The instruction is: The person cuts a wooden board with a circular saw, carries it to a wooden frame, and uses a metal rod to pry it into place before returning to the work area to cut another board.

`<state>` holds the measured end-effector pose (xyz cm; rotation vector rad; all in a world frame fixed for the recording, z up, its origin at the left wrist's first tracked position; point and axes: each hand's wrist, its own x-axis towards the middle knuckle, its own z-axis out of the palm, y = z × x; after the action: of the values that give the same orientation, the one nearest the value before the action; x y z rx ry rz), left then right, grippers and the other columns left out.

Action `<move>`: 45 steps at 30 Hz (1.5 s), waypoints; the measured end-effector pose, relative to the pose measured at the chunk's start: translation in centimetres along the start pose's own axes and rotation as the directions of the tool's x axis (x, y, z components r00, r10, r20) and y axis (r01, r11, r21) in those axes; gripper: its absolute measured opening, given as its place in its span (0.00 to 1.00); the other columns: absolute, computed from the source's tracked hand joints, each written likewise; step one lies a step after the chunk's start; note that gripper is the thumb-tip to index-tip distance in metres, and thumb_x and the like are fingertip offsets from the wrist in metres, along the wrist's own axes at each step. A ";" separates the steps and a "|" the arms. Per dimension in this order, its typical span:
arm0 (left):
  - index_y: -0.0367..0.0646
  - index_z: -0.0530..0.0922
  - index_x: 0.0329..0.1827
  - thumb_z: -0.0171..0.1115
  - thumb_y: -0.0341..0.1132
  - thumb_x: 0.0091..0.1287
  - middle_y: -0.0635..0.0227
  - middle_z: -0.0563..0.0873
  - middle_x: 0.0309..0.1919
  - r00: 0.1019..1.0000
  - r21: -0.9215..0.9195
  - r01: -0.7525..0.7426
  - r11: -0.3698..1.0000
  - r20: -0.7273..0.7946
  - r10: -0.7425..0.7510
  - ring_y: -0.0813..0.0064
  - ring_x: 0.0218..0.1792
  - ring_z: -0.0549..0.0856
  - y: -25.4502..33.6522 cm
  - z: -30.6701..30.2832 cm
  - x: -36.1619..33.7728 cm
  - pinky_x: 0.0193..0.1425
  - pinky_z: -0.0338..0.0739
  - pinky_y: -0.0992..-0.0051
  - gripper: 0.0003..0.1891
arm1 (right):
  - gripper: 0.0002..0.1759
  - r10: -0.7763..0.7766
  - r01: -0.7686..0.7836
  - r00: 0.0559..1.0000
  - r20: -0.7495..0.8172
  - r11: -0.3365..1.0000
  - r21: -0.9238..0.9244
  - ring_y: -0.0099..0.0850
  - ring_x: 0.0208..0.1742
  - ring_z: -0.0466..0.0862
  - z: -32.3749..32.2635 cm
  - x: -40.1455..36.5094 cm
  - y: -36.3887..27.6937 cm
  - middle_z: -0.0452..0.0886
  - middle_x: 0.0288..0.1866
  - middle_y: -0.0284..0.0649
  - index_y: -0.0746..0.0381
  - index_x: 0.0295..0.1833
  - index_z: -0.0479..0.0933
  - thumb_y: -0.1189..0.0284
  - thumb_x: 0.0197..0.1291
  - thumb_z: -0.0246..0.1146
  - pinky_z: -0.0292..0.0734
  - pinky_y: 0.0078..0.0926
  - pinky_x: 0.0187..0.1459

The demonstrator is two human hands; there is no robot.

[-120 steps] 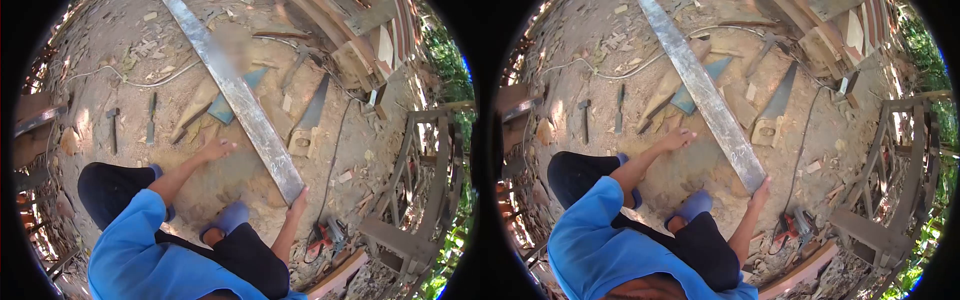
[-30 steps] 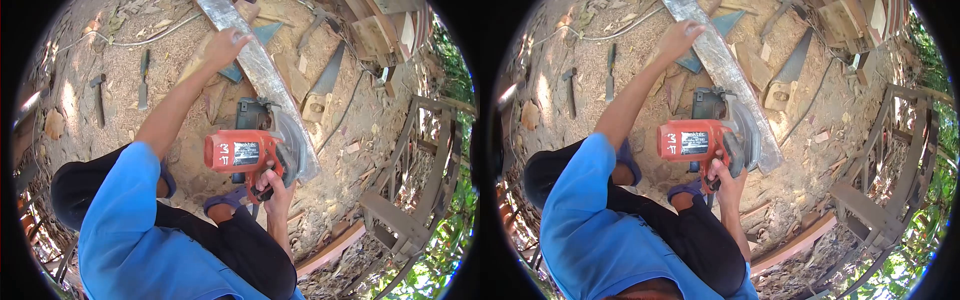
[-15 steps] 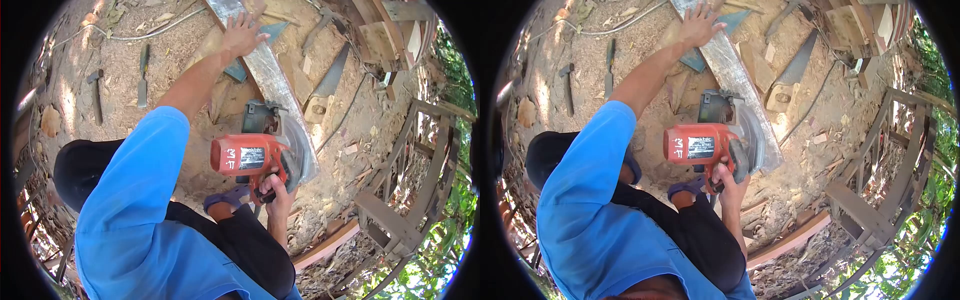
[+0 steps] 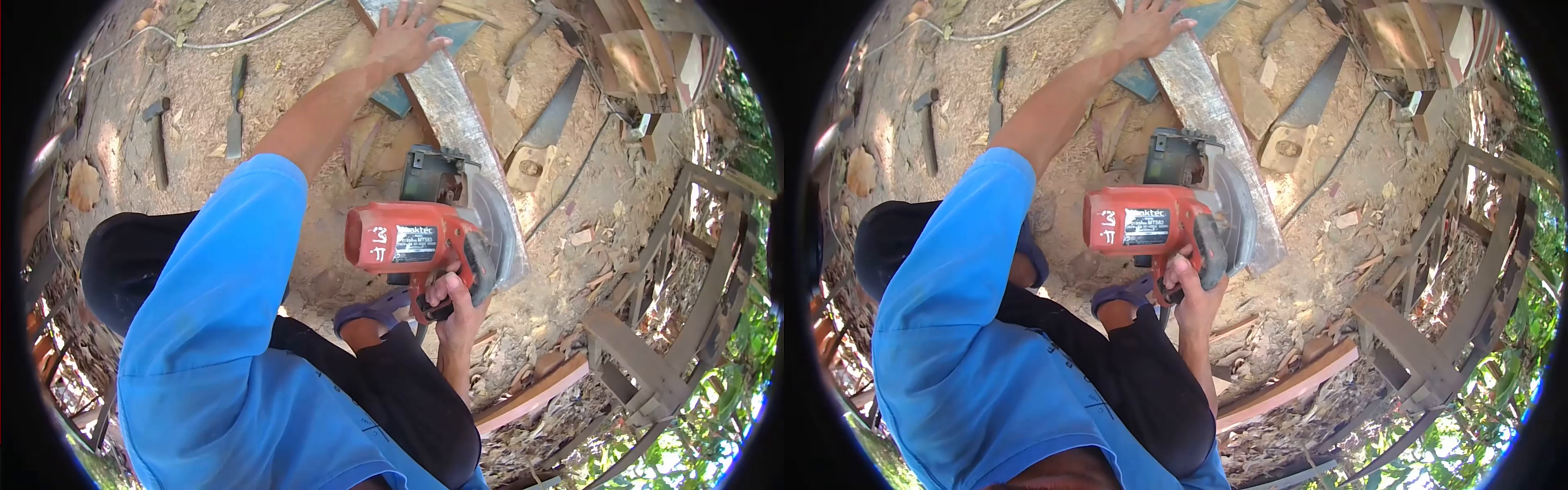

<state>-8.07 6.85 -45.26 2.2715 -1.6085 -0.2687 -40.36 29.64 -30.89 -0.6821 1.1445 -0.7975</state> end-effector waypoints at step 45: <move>0.45 0.69 0.73 0.51 0.57 0.73 0.46 0.58 0.77 1.000 -0.073 -0.012 0.997 0.016 0.013 0.46 0.80 0.52 0.2 -0.7 -0.2 0.80 0.47 0.44 0.32 | 0.07 -0.016 0.015 1.000 -0.015 0.997 -0.080 0.23 0.23 0.76 0.7 0.9 0.0 0.75 0.22 0.36 0.67 0.39 0.74 0.76 0.61 0.65 0.70 0.21 0.28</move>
<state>-8.02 7.15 -44.52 2.2094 -1.5938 -0.3382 -39.47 28.94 -31.12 -0.7535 1.1914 -0.7745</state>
